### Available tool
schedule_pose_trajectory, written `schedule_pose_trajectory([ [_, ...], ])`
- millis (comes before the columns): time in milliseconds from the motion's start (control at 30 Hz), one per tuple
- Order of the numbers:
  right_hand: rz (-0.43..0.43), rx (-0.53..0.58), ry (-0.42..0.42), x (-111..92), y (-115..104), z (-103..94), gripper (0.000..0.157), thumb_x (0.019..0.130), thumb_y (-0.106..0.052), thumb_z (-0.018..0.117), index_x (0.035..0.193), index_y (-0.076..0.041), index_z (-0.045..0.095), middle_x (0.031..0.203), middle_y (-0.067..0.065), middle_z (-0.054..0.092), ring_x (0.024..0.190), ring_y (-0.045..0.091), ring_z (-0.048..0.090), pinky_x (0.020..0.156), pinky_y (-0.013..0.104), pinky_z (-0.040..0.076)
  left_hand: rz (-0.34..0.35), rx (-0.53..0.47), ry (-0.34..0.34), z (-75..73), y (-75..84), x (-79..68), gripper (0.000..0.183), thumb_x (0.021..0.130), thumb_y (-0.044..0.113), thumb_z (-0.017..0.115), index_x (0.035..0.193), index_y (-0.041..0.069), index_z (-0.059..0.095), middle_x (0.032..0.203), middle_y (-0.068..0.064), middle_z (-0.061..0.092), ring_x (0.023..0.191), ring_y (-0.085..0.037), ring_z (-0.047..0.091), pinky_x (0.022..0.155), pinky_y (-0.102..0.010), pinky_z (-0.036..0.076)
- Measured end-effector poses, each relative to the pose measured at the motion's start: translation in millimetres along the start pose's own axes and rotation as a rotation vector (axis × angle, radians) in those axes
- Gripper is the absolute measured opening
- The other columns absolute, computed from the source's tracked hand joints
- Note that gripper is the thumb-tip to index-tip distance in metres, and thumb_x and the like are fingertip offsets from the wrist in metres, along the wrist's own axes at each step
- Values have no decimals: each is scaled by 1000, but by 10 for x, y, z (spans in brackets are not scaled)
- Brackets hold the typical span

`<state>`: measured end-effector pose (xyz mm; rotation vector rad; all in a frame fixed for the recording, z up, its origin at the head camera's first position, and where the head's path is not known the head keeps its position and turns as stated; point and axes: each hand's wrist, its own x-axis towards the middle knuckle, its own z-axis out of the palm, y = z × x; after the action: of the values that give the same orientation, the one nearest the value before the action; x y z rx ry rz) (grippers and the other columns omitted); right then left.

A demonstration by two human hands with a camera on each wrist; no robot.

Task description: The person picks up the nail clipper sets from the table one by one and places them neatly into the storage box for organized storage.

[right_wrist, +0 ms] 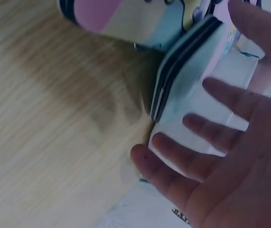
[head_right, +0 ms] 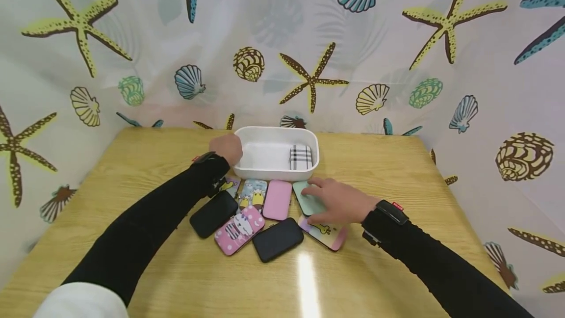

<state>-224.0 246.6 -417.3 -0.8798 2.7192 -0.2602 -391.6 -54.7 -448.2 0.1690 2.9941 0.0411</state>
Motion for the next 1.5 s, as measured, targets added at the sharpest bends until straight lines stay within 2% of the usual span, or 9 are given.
schedule_pose_trajectory([
  [233, -1, 11, -3, 114, -45, 137, 68, 91, -43, 73, 147, -13, 48, 160, 16, 34, 126, 30, 58, 104, 46, 48, -28, -7, -8, 33, 3, -23, 28, 103, 22, 49, 99, 7, 72, 89, -6, 70, 71, -18, 59, 57, -33, 48],
  [467, 12, 80, -36, 51, 37, 84, 62, 88, -16, 68, 146, -12, 48, 162, 14, 30, 138, 29, 46, 109, 46, 43, -24, 0, -12, 4, 12, 15, 27, 103, 23, 50, 104, 7, 71, 93, -7, 70, 75, -20, 61, 63, -35, 51],
  [733, 59, 143, -108, -77, 227, 5, 89, 82, 11, 61, 159, -18, 29, 165, 13, 24, 144, 34, 38, 112, 50, 39, -12, 15, 8, -29, 18, 4, 28, 103, 24, 49, 104, 7, 71, 94, -7, 71, 76, -20, 64, 64, -35, 54],
  [833, 56, 76, -81, -91, 309, 12, 95, 76, 21, 57, 159, -16, 31, 160, 14, 35, 142, 35, 41, 111, 52, 39, -14, 25, 11, -14, 16, -4, 28, 103, 24, 49, 104, 7, 71, 95, -7, 71, 76, -19, 63, 64, -35, 54],
  [933, 35, -87, 22, -86, 377, 24, 90, 75, 24, 58, 155, -15, 40, 147, 16, 50, 133, 36, 51, 103, 54, 46, -18, 28, 7, -11, 17, -16, 28, 103, 24, 49, 104, 7, 71, 95, -7, 71, 76, -19, 63, 64, -35, 54],
  [1067, 52, -301, 183, -63, 435, 22, 70, 80, 14, 66, 144, -11, 53, 130, 17, 61, 114, 35, 62, 82, 49, 56, -19, 26, 10, -20, 20, -22, 28, 103, 24, 50, 105, 7, 72, 95, -7, 72, 76, -19, 63, 64, -35, 54],
  [1233, 164, -293, 192, 28, 366, 13, 44, 99, -24, 62, 139, -6, 58, 119, 19, 67, 87, 29, 69, 60, 40, 55, -26, 28, 27, 16, 4, 22, 27, 103, 23, 50, 104, 7, 71, 94, -7, 71, 76, -18, 63, 64, -35, 54],
  [1367, 299, -294, 128, 164, 235, 113, 70, 100, -64, 43, 141, -9, 57, 114, 22, 68, 84, 33, 68, 55, 42, 51, -21, 26, 27, 35, -13, 43, 27, 104, 22, 48, 103, 7, 71, 91, -7, 71, 73, -18, 62, 59, -33, 50],
  [1500, 394, -283, 98, 258, 104, 191, 85, 91, -77, 43, 139, -8, 57, 97, 20, 65, 75, 30, 62, 52, 40, 46, -21, 23, 20, 7, 13, 13, 27, 104, 22, 48, 106, 7, 71, 93, -7, 71, 73, -18, 62, 60, -33, 51],
])
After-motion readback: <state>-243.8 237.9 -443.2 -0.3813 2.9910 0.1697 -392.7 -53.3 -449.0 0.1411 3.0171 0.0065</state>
